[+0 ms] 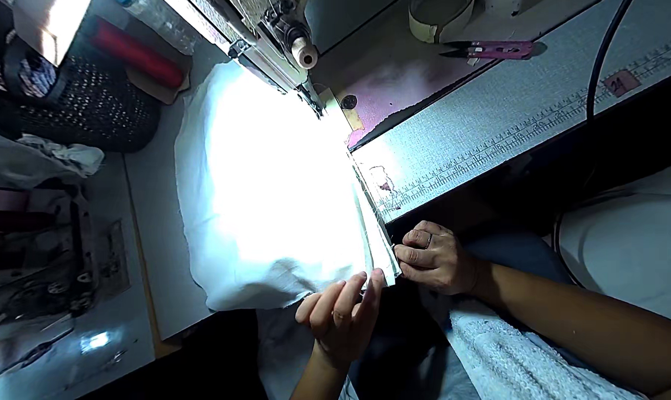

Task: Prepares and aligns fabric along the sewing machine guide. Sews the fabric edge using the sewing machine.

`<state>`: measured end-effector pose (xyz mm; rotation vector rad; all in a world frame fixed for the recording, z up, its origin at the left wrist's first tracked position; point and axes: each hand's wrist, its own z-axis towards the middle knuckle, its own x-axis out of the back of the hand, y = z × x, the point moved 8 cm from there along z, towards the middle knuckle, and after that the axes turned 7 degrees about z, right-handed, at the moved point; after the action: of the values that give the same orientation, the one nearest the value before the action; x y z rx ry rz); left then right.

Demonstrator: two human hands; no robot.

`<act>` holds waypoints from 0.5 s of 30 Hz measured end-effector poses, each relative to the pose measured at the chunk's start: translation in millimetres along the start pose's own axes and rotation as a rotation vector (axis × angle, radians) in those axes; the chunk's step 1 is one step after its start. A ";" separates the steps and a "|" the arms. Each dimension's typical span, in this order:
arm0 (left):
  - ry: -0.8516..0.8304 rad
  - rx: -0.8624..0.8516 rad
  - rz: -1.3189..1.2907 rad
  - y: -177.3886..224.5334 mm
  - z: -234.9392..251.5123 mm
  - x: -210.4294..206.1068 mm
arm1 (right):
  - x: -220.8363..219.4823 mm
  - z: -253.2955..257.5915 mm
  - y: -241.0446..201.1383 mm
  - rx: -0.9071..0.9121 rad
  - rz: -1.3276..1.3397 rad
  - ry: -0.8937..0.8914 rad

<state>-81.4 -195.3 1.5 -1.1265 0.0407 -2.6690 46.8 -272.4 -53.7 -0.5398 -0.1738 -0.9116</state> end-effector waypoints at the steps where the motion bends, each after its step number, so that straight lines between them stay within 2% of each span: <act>1: 0.008 -0.026 -0.025 1.2 -1.6 0.3 | -0.6 0.4 0.0 0.002 0.001 -0.001; 3: -0.020 -0.063 -0.064 0.7 -4.9 -5.2 | -1.7 1.2 -0.6 0.002 0.002 -0.003; 6: -0.050 -0.024 -0.054 -4.4 -2.2 -13.0 | -2.2 1.3 -1.0 -0.004 0.002 0.002; 15: -0.012 0.040 0.087 -10.3 22.7 -5.9 | -2.2 0.2 -1.2 0.006 -0.024 0.012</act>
<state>-63.4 -182.3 14.6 -1.1023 0.0334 -2.5751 44.5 -271.4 -53.9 -0.5276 -0.1722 -0.9370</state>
